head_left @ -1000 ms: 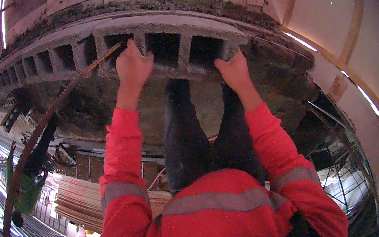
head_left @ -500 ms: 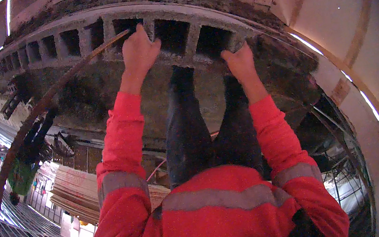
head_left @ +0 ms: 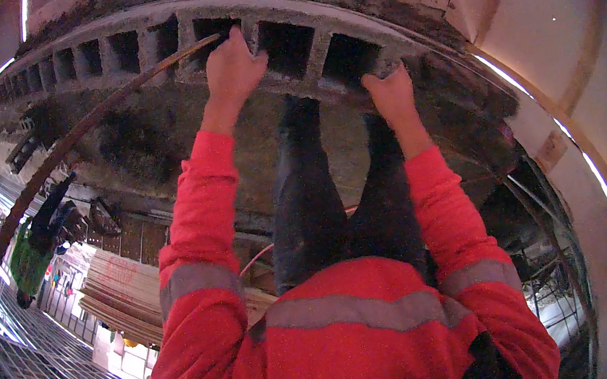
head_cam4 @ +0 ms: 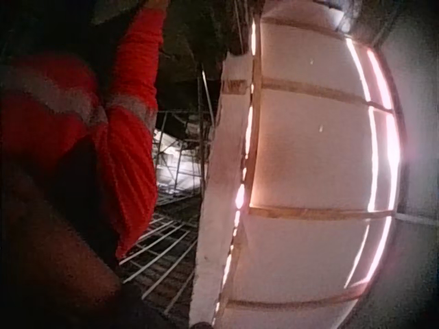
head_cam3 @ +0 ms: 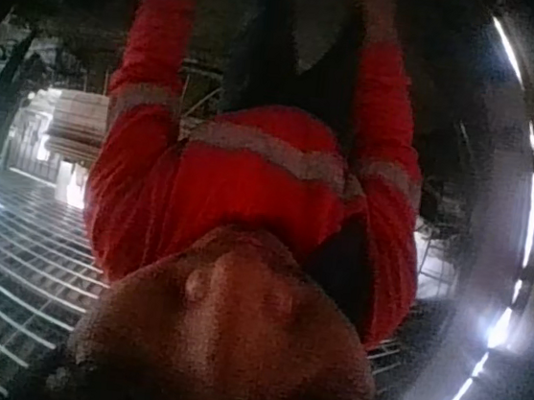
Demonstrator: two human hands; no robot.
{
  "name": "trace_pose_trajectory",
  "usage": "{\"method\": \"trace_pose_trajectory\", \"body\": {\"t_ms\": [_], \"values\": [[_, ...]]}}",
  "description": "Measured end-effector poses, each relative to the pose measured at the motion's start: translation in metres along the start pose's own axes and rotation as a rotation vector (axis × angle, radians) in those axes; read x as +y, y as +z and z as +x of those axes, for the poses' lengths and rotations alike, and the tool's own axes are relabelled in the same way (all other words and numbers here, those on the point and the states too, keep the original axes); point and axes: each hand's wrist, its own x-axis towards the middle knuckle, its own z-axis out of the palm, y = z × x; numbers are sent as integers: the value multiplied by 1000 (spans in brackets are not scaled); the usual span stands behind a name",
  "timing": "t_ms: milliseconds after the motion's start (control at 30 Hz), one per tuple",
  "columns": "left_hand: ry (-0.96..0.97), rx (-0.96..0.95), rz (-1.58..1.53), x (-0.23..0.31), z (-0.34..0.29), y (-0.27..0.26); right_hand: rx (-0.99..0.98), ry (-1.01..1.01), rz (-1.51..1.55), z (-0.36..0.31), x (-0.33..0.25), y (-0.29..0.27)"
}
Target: The person spreads mortar on the ground with a trowel, then picks up concrete blocks and places them onto a partially built wall. They repeatedly align and adjust the blocks by hand to fit them into the wall structure.
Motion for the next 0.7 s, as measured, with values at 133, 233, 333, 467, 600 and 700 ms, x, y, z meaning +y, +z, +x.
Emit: {"method": "trace_pose_trajectory", "body": {"t_ms": [133, 233, 333, 467, 600, 700], "values": [[-31, -38, -5, 2, -2, -2, -22, 5, 18, -2, -2, -2], [-23, -20, 5, 4, -1, -5, -61, 41, 57, 6, 13, -1], [1, 19, 1, -1, -2, 0, -49, 58, 50, 6, 17, 4], [2, 56, -4, 0, -3, 0, 42, 46, 33, 7, 22, 8], [16, 71, -1, 0, -4, -2, -1, 35, 152, 5, 17, 8], [27, 75, -8, -1, -5, -1, -8, -1, 150, 6, 19, 9]]}}
